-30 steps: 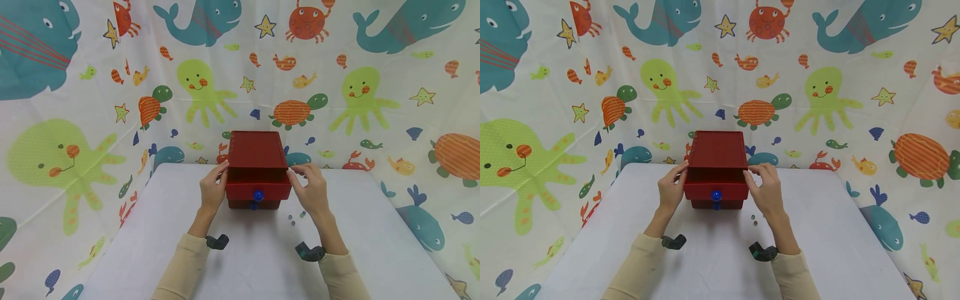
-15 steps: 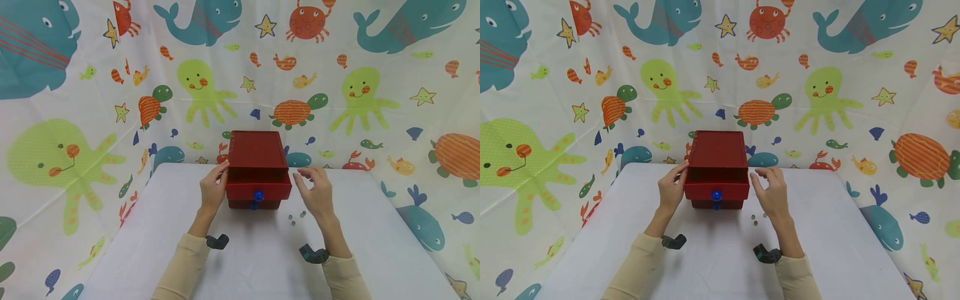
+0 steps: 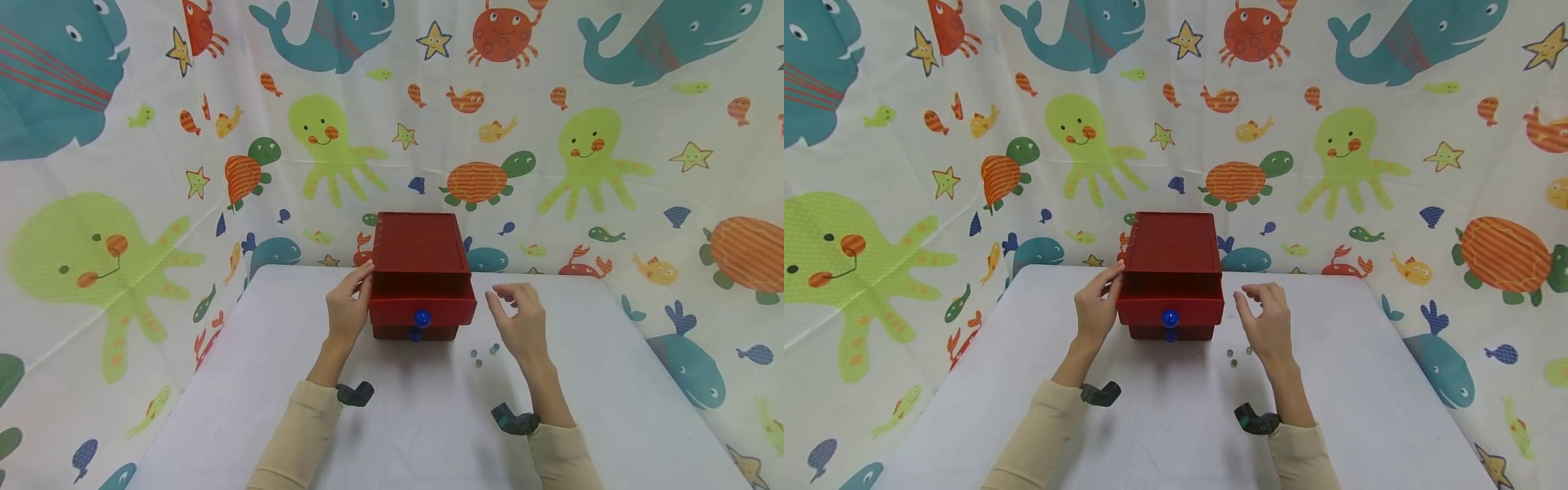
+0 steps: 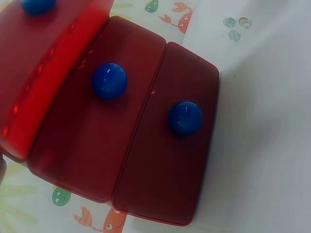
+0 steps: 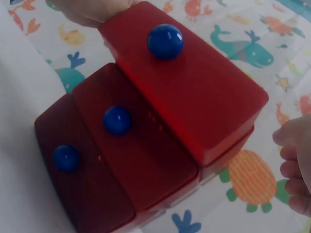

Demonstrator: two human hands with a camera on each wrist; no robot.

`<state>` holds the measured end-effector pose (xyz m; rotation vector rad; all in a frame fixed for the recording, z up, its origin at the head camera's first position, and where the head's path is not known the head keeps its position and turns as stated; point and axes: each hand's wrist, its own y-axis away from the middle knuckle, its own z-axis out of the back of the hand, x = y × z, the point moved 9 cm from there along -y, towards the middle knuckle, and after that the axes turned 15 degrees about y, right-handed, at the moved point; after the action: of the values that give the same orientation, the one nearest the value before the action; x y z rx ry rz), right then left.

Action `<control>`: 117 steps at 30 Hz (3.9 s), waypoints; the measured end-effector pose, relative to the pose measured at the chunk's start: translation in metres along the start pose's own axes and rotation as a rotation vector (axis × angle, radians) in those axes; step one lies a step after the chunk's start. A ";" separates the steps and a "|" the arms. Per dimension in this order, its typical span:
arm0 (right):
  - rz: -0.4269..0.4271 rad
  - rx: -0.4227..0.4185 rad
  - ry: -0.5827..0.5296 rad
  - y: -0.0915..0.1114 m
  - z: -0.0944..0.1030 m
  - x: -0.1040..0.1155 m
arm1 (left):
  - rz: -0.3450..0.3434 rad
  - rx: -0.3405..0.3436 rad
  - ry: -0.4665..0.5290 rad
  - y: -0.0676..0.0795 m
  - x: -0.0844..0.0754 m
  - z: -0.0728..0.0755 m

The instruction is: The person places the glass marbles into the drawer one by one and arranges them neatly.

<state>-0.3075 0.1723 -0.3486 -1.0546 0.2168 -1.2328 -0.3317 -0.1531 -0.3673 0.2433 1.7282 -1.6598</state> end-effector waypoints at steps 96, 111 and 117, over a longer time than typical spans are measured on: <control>-0.365 0.437 0.157 0.099 -0.081 -0.118 | -0.041 -0.011 0.025 -0.001 0.000 0.000; -0.376 0.528 0.167 0.106 -0.090 -0.124 | -0.048 -0.007 0.027 -0.002 -0.002 0.000; -0.353 0.555 0.183 0.106 -0.094 -0.125 | -0.039 -0.004 0.027 -0.002 -0.002 0.000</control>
<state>-0.3451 0.2225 -0.5269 -0.5067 -0.1777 -1.5896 -0.3314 -0.1524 -0.3640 0.2326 1.7660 -1.6878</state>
